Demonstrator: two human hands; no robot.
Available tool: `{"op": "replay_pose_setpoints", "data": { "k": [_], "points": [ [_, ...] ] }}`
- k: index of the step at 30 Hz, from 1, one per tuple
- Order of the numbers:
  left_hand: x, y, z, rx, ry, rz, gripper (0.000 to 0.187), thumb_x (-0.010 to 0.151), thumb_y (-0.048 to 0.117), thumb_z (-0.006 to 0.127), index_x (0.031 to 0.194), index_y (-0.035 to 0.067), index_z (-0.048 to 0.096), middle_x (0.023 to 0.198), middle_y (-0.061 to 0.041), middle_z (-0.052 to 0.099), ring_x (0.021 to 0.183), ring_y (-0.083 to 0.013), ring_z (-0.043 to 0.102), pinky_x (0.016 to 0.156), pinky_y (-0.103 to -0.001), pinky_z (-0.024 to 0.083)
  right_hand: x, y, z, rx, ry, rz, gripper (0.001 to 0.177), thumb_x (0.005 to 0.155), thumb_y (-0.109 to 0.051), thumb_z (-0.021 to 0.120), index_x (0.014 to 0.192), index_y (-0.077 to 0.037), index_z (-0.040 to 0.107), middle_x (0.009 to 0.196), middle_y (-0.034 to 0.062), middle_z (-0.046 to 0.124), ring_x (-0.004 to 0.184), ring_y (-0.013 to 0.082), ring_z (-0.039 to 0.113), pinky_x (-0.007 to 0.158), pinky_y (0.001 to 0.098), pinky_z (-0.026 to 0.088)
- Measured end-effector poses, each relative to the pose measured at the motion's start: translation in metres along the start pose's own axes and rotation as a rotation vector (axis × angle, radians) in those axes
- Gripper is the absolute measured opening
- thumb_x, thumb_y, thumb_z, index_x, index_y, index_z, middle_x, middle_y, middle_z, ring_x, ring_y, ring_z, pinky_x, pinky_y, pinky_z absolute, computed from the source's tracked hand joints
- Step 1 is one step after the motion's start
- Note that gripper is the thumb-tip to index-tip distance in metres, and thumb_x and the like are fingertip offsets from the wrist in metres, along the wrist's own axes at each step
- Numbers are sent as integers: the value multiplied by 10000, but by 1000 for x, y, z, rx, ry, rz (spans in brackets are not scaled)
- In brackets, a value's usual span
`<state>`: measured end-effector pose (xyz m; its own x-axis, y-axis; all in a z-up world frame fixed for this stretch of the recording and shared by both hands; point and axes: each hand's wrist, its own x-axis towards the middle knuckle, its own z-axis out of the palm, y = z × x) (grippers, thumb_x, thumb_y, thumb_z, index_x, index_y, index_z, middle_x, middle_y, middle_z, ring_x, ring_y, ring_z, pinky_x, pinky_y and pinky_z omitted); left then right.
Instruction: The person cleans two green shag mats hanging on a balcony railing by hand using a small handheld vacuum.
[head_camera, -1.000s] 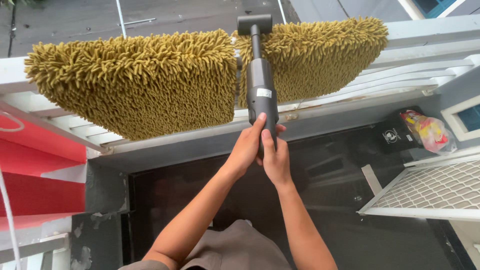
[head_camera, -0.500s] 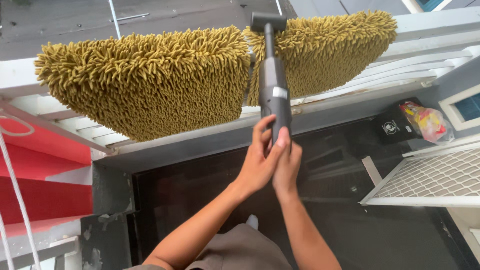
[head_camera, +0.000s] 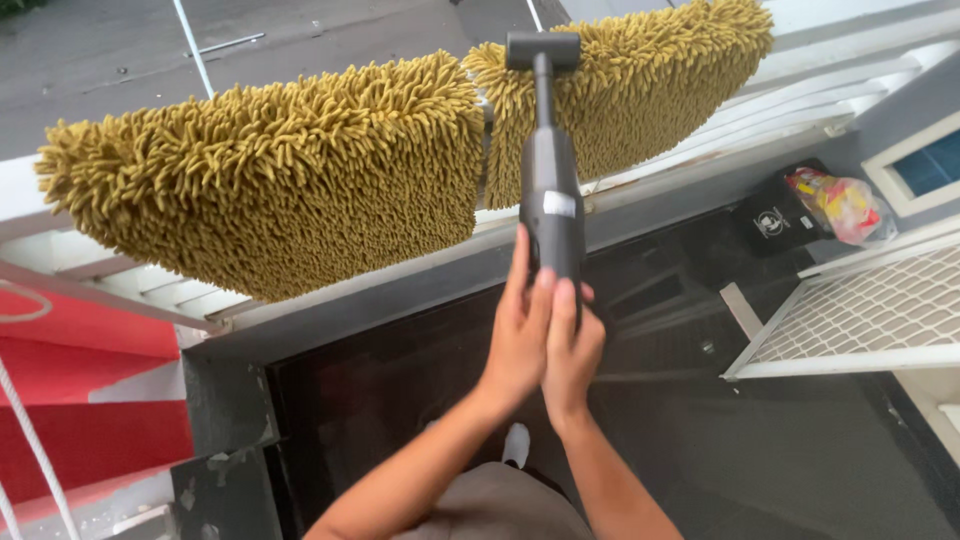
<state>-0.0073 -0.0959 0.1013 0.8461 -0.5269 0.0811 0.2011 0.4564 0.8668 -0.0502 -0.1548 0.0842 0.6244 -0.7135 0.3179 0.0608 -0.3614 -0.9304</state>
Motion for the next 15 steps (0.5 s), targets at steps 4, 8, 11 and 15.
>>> {"op": "replay_pose_setpoints", "data": {
  "k": [4,8,11,15],
  "points": [
    [18,-21,1,123,0,43,658,1100,233,471,1669,117,163,988,-72,681,873,-92,621,820,-266,532,14,22,-2,-30,33,6,504,1082,-364,491,982,75,719,846,163,757,812,201,744,750,359,535],
    [103,-29,-1,66,35,86,619,1104,251,459,1651,87,219,886,-34,669,796,-86,598,739,-256,530,85,34,22,-40,1,65,524,1090,-374,504,952,93,696,773,197,735,777,220,724,671,379,536],
    [97,-38,12,270,104,113,617,1111,232,511,1668,82,293,829,11,574,756,-61,486,649,-251,464,90,29,2,-3,-40,-19,507,1084,-374,475,1014,71,707,843,182,758,804,218,750,690,375,545],
    [59,-61,50,275,79,43,669,1067,217,540,1654,107,239,793,28,566,704,-45,491,635,-232,461,69,40,-47,9,-23,-6,515,1091,-374,438,1049,59,713,905,184,772,868,224,763,753,373,558]
  ]
}}
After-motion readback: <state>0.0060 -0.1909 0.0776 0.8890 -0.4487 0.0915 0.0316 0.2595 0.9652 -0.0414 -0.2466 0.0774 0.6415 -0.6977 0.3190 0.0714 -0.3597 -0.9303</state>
